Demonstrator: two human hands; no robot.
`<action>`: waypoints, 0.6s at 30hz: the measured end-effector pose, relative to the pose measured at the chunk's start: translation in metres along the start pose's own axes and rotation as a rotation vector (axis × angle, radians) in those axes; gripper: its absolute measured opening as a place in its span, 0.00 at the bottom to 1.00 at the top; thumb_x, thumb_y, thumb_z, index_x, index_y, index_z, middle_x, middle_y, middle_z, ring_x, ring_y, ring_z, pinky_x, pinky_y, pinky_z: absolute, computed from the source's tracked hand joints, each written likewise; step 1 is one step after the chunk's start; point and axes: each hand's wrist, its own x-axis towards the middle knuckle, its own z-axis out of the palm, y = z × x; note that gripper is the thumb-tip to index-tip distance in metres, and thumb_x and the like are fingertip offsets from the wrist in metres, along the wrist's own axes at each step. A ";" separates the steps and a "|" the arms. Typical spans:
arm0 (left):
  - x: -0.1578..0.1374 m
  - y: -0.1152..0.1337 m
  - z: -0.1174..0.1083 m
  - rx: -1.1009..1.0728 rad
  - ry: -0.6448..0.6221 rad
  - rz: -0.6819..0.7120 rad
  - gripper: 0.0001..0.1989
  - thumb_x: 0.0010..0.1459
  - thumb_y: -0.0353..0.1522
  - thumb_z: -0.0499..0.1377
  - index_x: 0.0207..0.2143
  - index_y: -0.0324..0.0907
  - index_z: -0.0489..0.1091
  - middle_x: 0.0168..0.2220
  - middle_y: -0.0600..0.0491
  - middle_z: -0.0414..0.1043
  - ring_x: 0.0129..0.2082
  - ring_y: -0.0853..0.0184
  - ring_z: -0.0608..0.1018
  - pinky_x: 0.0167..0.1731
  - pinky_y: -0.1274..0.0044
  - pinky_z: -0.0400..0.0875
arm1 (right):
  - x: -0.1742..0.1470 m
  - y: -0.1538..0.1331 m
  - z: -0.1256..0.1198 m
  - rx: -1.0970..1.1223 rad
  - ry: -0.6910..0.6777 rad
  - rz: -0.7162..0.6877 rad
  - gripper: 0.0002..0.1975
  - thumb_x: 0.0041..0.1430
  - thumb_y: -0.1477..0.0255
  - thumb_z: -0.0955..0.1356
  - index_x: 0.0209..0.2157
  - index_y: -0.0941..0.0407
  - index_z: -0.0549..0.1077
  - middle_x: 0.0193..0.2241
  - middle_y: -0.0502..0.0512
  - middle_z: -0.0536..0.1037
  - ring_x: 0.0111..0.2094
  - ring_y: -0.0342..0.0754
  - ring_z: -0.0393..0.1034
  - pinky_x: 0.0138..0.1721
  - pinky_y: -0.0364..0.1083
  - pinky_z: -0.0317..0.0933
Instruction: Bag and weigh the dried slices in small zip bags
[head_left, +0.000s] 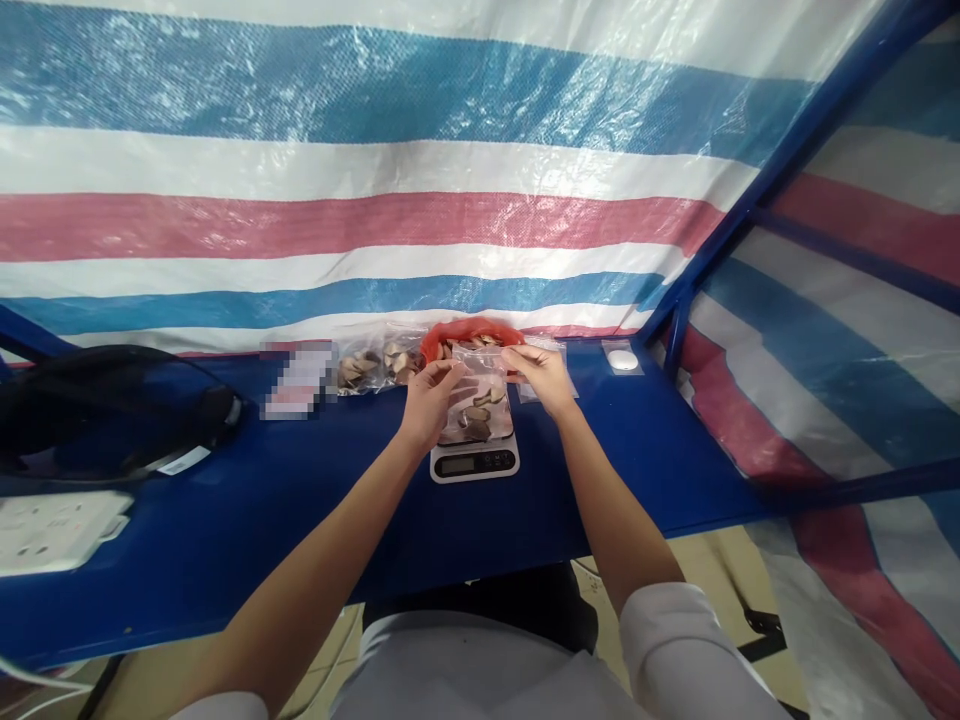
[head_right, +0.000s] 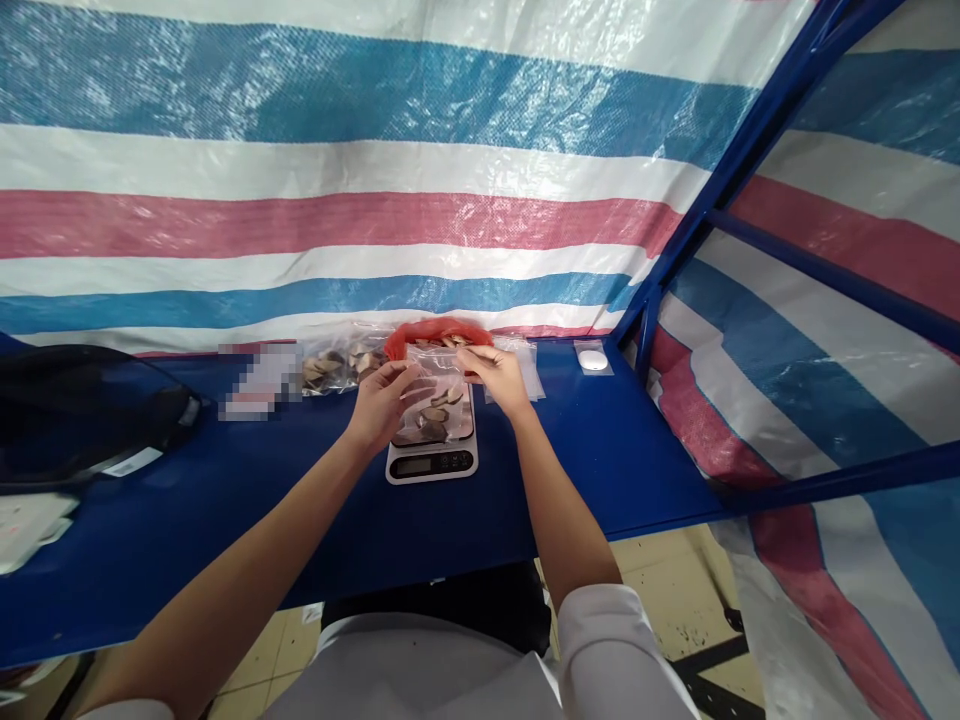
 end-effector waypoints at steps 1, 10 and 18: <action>-0.002 -0.001 0.001 -0.005 -0.003 -0.007 0.21 0.40 0.42 0.75 0.31 0.39 0.74 0.30 0.53 0.77 0.31 0.67 0.80 0.38 0.73 0.78 | 0.000 0.002 0.003 0.008 -0.003 -0.005 0.20 0.43 0.54 0.78 0.35 0.53 0.83 0.35 0.53 0.84 0.41 0.54 0.80 0.38 0.50 0.77; 0.013 -0.003 -0.011 0.002 -0.001 0.017 0.22 0.40 0.46 0.73 0.27 0.39 0.72 0.26 0.55 0.74 0.26 0.71 0.77 0.31 0.76 0.76 | 0.003 0.025 0.016 0.096 0.025 0.053 0.21 0.42 0.54 0.78 0.34 0.54 0.82 0.32 0.54 0.84 0.35 0.52 0.79 0.33 0.47 0.75; 0.029 -0.016 -0.020 0.010 0.039 0.103 0.19 0.41 0.44 0.73 0.27 0.40 0.75 0.24 0.57 0.73 0.23 0.73 0.73 0.27 0.80 0.71 | 0.003 0.033 0.013 0.051 0.003 0.026 0.18 0.47 0.54 0.76 0.29 0.55 0.81 0.27 0.52 0.82 0.29 0.47 0.76 0.29 0.43 0.73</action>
